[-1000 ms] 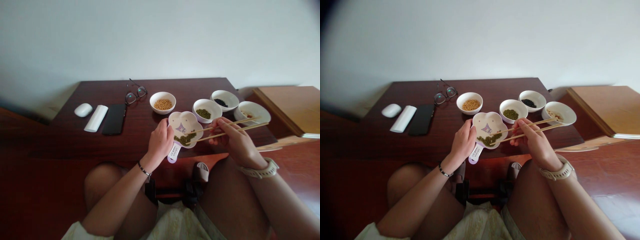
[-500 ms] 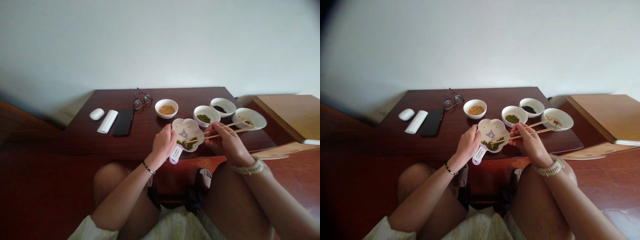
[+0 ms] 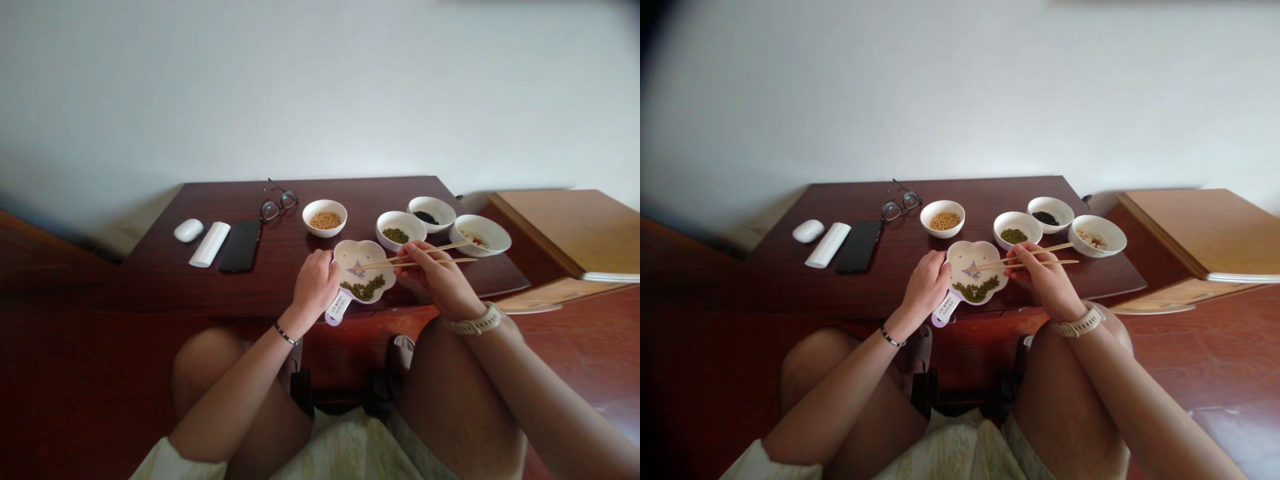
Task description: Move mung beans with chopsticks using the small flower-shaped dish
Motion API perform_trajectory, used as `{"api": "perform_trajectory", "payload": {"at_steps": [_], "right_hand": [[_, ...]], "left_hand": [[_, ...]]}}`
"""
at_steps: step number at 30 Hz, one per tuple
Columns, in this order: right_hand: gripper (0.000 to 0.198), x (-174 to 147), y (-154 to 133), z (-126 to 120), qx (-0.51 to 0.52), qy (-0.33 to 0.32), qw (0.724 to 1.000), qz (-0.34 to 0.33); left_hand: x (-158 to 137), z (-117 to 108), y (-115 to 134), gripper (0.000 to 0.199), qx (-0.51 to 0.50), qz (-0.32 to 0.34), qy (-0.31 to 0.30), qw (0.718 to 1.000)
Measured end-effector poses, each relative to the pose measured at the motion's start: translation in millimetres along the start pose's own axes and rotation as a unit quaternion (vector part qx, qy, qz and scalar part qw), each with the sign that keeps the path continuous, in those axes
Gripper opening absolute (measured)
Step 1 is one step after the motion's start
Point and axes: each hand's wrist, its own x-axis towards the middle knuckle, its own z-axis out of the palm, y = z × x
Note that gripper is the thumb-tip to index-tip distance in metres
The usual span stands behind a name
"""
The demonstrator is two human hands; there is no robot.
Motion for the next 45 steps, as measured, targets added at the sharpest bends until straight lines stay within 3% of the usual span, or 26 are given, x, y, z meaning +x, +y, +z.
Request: {"api": "perform_trajectory", "payload": {"at_steps": [13,21,27,35,40,45], "right_hand": [[0.027,2.7,7.6,0.7,0.126,-0.017,0.987,0.098],[0.018,9.5,10.5,-6.2,0.154,0.006,0.982,0.106],[0.03,9.6,12.8,-4.3,0.131,-0.035,0.98,0.146],[0.034,21.6,10.8,1.6,0.115,-0.054,0.981,0.146],[0.032,16.7,16.0,-4.8,0.107,-0.053,0.98,0.16],[0.024,12.2,19.0,-14.1,0.118,-0.054,0.976,0.174]], "left_hand": [[7.3,4.0,-10.9,0.036,0.044,0.008,-0.017,0.999],[7.5,5.5,-13.7,0.037,0.044,0.012,-0.016,0.999],[7.9,3.9,-13.2,0.038,0.023,0.006,-0.012,1.0],[5.5,3.6,-17.4,0.045,-0.028,0.011,0.021,0.999],[5.9,-11.2,-19.8,0.045,-0.099,-0.005,0.063,0.993],[9.6,-50.8,-47.0,0.04,-0.11,-0.026,0.125,0.986]]}}
